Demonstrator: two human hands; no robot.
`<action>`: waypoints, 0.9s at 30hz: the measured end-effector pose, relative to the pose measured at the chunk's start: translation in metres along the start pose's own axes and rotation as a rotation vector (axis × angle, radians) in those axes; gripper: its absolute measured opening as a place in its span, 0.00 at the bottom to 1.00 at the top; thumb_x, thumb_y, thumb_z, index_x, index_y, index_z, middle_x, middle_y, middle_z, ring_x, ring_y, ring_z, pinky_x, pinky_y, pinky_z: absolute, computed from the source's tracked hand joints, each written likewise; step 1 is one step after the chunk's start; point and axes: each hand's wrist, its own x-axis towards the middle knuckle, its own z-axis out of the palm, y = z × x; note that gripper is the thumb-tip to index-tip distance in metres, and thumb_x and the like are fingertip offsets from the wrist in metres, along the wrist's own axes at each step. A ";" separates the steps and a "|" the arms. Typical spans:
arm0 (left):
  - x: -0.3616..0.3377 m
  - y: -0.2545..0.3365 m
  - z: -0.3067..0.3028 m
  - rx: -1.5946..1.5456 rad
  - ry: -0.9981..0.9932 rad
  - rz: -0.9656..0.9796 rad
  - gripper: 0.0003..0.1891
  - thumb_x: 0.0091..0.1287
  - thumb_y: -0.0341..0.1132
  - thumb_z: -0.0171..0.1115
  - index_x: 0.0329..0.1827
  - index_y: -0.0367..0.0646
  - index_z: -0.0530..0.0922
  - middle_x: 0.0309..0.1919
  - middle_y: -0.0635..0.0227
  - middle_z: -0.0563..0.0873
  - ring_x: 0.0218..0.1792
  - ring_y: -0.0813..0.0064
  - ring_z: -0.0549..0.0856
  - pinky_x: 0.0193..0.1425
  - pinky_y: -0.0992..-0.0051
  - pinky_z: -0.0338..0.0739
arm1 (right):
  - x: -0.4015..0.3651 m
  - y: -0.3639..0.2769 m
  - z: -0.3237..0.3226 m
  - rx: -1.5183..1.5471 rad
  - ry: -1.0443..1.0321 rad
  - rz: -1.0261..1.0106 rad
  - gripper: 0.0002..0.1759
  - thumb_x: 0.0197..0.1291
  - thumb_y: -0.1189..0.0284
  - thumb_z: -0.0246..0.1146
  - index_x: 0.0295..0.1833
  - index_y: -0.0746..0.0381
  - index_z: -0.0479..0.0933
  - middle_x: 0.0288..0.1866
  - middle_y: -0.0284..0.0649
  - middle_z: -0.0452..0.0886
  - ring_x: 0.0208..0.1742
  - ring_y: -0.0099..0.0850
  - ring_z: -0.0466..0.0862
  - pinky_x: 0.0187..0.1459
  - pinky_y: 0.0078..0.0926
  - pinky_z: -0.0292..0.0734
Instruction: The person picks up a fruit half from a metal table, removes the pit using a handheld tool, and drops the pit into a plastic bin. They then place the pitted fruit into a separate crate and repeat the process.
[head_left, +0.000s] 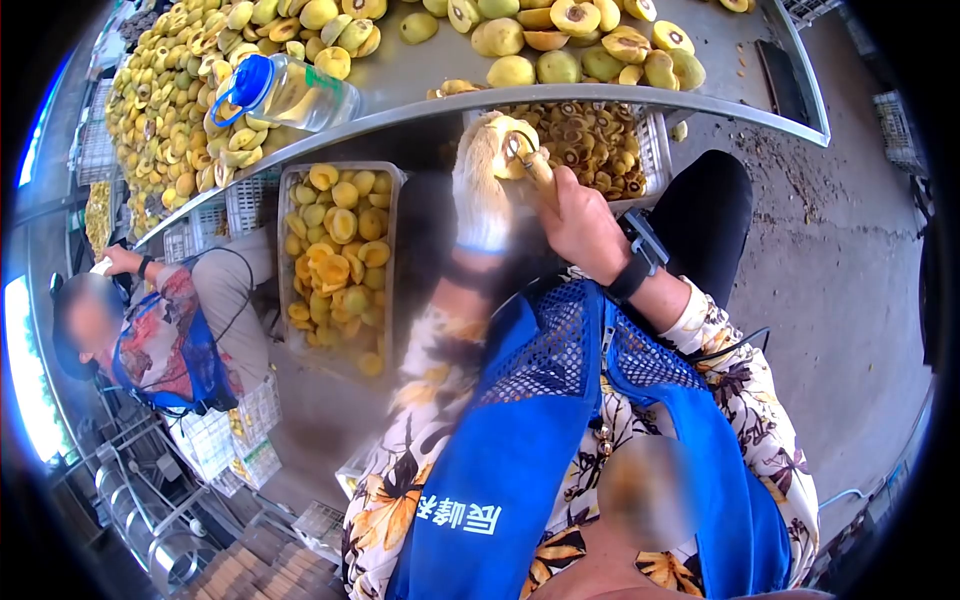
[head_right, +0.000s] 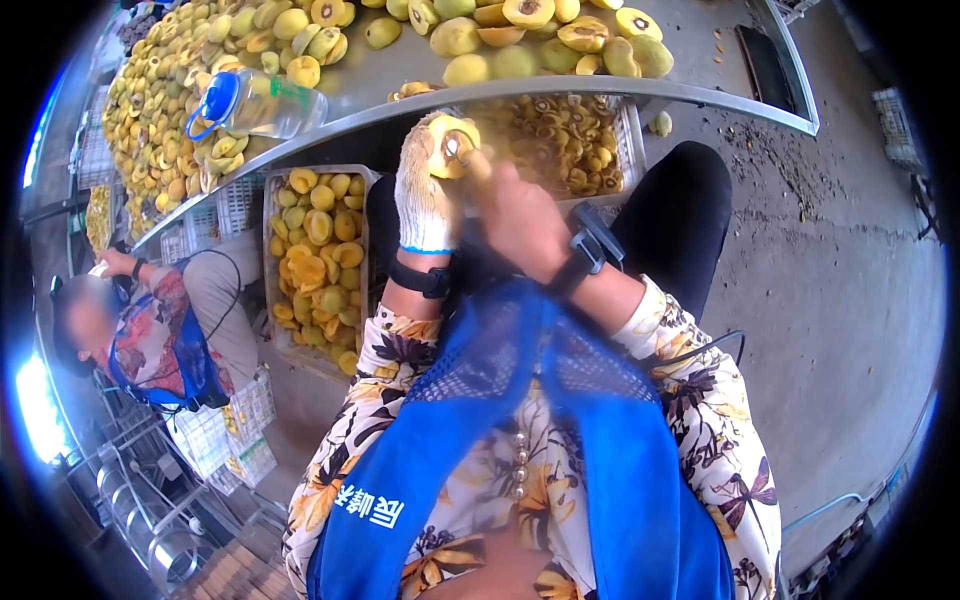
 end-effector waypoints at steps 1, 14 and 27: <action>0.000 -0.002 0.000 -0.012 0.001 -0.004 0.17 0.69 0.41 0.47 0.53 0.39 0.70 0.44 0.59 0.79 0.43 0.64 0.80 0.49 0.65 0.77 | -0.001 0.000 0.001 0.003 0.005 -0.006 0.16 0.58 0.67 0.57 0.37 0.69 0.62 0.23 0.61 0.74 0.29 0.59 0.75 0.29 0.50 0.69; 0.002 0.003 -0.007 0.224 0.016 -0.092 0.12 0.65 0.36 0.55 0.45 0.37 0.72 0.31 0.58 0.80 0.30 0.66 0.81 0.33 0.70 0.79 | -0.004 0.003 0.004 0.109 -0.166 0.031 0.11 0.50 0.77 0.53 0.37 0.71 0.62 0.24 0.63 0.74 0.31 0.60 0.75 0.34 0.49 0.70; 0.010 -0.016 -0.023 0.251 -0.021 -0.061 0.09 0.64 0.37 0.56 0.37 0.39 0.75 0.25 0.58 0.80 0.18 0.64 0.79 0.18 0.71 0.73 | 0.003 0.007 0.007 0.853 -0.630 0.536 0.05 0.54 0.79 0.51 0.38 0.62 0.64 0.18 0.32 0.67 0.09 0.18 0.62 0.11 0.18 0.60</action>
